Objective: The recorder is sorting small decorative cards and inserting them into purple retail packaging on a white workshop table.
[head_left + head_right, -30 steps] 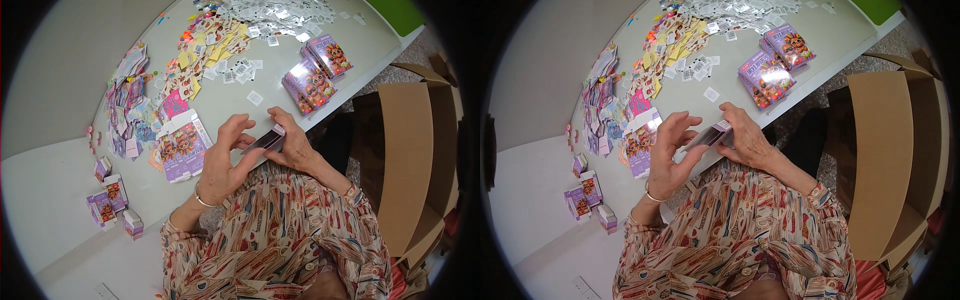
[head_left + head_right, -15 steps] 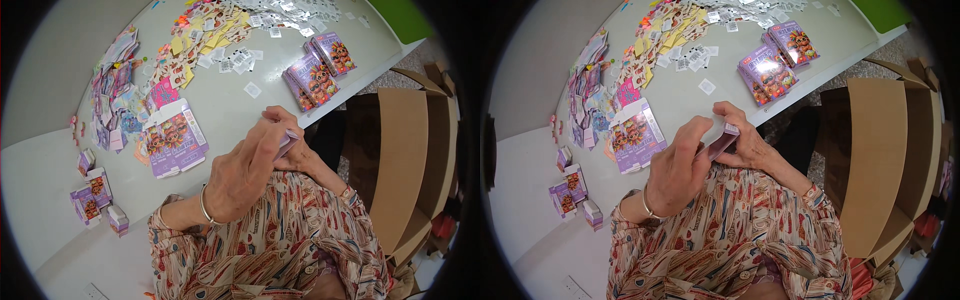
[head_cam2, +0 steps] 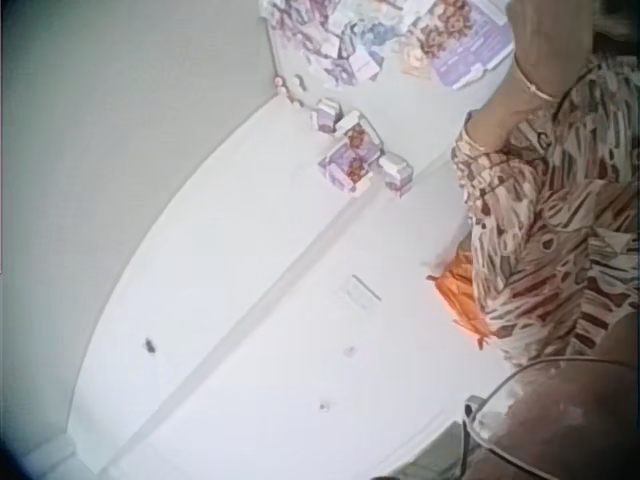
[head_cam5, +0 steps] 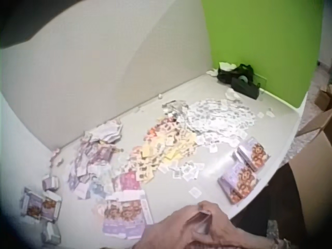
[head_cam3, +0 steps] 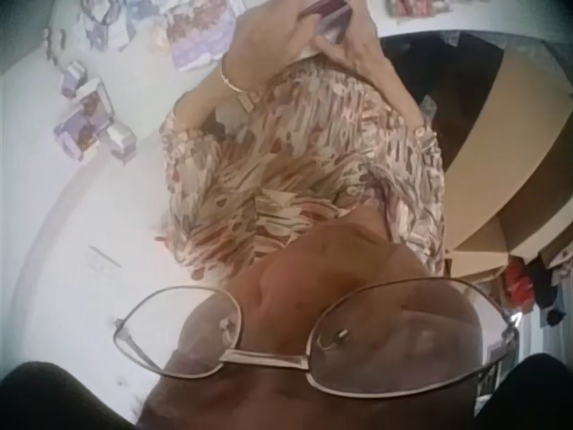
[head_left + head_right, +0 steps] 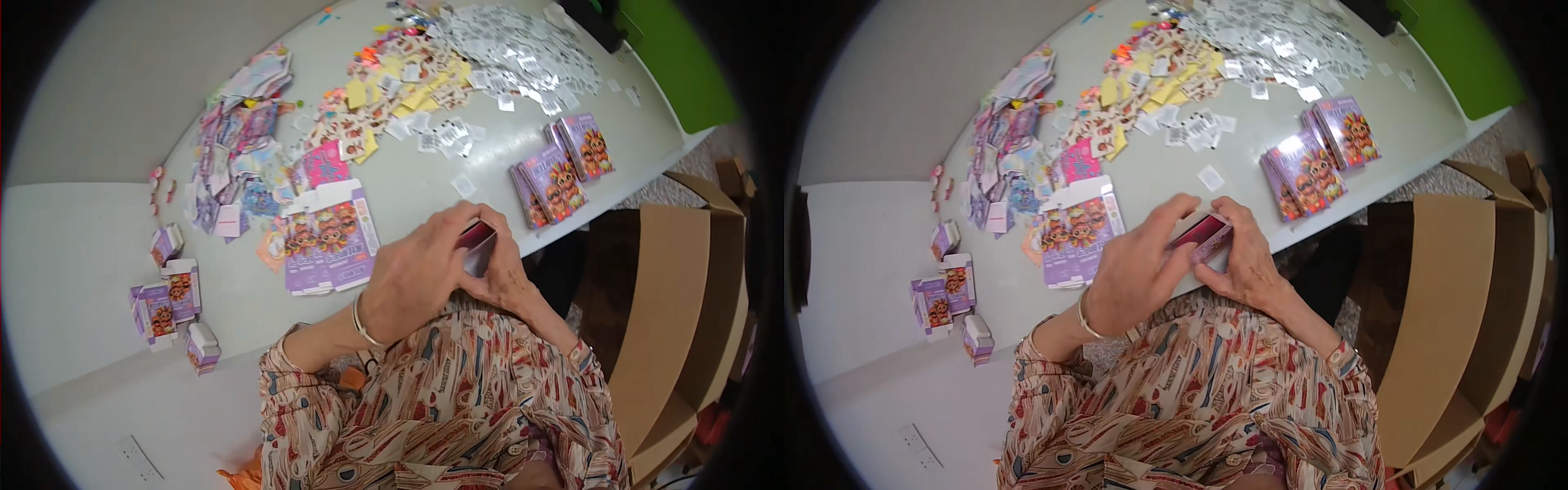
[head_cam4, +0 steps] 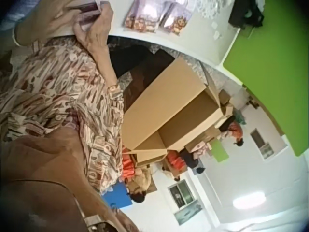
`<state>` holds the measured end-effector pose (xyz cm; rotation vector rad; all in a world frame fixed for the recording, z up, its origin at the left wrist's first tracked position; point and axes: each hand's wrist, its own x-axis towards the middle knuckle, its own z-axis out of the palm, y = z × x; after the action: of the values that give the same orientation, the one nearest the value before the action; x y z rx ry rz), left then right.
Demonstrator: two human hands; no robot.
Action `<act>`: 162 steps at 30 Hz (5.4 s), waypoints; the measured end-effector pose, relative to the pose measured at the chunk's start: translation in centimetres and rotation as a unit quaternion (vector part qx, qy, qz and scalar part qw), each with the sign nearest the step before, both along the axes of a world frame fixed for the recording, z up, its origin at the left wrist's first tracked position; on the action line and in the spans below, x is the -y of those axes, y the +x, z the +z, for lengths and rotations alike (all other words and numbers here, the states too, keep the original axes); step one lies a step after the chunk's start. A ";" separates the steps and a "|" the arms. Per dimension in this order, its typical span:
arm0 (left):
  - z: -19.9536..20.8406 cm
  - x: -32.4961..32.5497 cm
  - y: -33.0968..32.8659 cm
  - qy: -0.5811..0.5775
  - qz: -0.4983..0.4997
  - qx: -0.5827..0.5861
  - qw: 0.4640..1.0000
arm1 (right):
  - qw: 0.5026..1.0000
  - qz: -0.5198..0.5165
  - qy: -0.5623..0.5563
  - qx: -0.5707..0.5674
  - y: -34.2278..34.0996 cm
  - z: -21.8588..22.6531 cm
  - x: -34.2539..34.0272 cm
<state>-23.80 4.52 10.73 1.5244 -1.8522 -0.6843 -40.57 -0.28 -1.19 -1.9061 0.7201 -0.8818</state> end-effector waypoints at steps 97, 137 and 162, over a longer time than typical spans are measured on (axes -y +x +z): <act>-3.5 1.8 -0.4 -0.072 0.044 0.036 0.996 | 0.979 -0.087 -0.174 -0.066 1.1 1.8 2.8; -4.7 -0.3 -2.5 -0.085 0.163 -0.087 0.979 | 0.982 -0.103 -0.147 -0.068 0.6 3.9 1.7; -3.9 -0.7 -2.0 0.035 0.136 -0.223 0.965 | 0.966 -0.107 -0.213 -0.094 0.1 4.3 1.0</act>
<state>-25.82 5.27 6.84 1.4827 -1.2702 -0.8837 -40.50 -1.32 3.08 -2.3499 0.9194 -1.0644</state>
